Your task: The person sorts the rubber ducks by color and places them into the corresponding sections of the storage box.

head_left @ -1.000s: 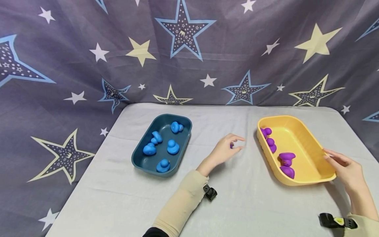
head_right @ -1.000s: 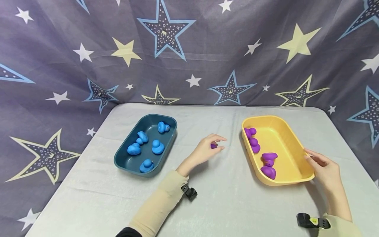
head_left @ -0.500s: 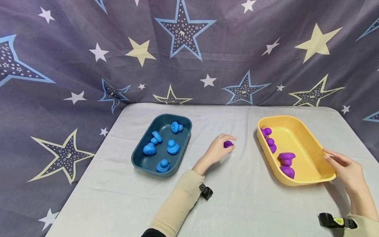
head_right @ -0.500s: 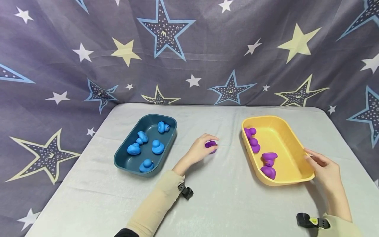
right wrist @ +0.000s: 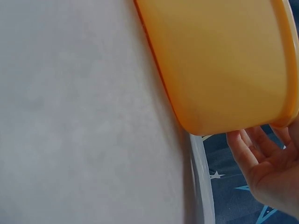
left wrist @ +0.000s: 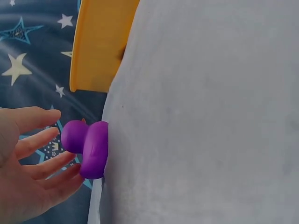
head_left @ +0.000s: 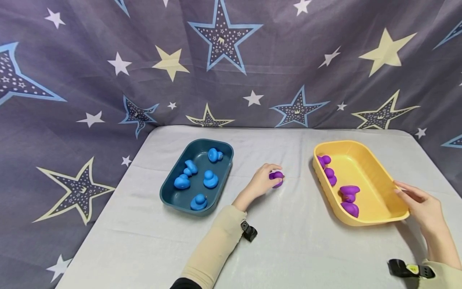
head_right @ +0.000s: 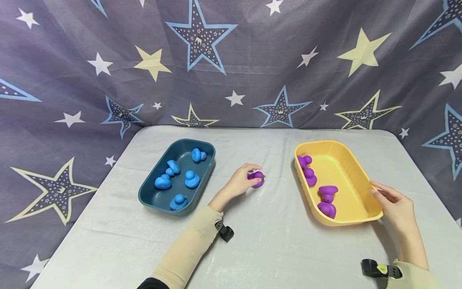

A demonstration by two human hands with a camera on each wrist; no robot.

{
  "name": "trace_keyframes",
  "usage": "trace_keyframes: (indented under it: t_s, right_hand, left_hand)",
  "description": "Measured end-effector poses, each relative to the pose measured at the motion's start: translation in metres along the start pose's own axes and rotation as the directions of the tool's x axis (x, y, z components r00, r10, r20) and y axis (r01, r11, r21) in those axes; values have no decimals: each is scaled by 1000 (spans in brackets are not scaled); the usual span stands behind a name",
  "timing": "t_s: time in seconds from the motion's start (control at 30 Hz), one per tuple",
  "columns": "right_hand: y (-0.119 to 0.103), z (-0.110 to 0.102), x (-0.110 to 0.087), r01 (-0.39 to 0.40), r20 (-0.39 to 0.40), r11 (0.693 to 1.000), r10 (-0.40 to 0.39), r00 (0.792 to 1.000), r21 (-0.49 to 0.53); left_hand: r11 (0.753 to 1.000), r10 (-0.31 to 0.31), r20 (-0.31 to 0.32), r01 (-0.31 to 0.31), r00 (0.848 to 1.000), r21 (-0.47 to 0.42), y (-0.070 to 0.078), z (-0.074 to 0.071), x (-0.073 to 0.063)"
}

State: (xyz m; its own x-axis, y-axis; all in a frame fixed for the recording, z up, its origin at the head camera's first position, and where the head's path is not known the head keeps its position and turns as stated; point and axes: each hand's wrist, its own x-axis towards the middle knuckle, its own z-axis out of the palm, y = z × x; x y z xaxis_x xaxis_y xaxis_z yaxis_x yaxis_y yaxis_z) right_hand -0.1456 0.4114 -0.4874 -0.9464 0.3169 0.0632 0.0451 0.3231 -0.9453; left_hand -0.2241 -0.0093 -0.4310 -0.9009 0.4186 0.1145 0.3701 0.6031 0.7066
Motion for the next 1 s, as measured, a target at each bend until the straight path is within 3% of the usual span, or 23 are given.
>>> trace_keyframes:
  t_s: [0.37,0.67,0.83,1.0]
  right_hand:
    - [-34,7,-17,12,28,998,-13,1000,58]
    - [-27,6,-13,24,25,999,-25,999,42]
    - [-34,5,-16,18,46,996,-22,999,93]
    - [-26,5,-13,15,28,999,-16,999,50]
  left_hand:
    - [1000,-20,27,21,999,-11,-4,1,2]
    - [999,-44,48,45,998,-20,-6,2,3]
    - [999,-46,55,47,997,-15,-8,2,4]
    - [998,-54,62,55,997,-12,-9,3,4]
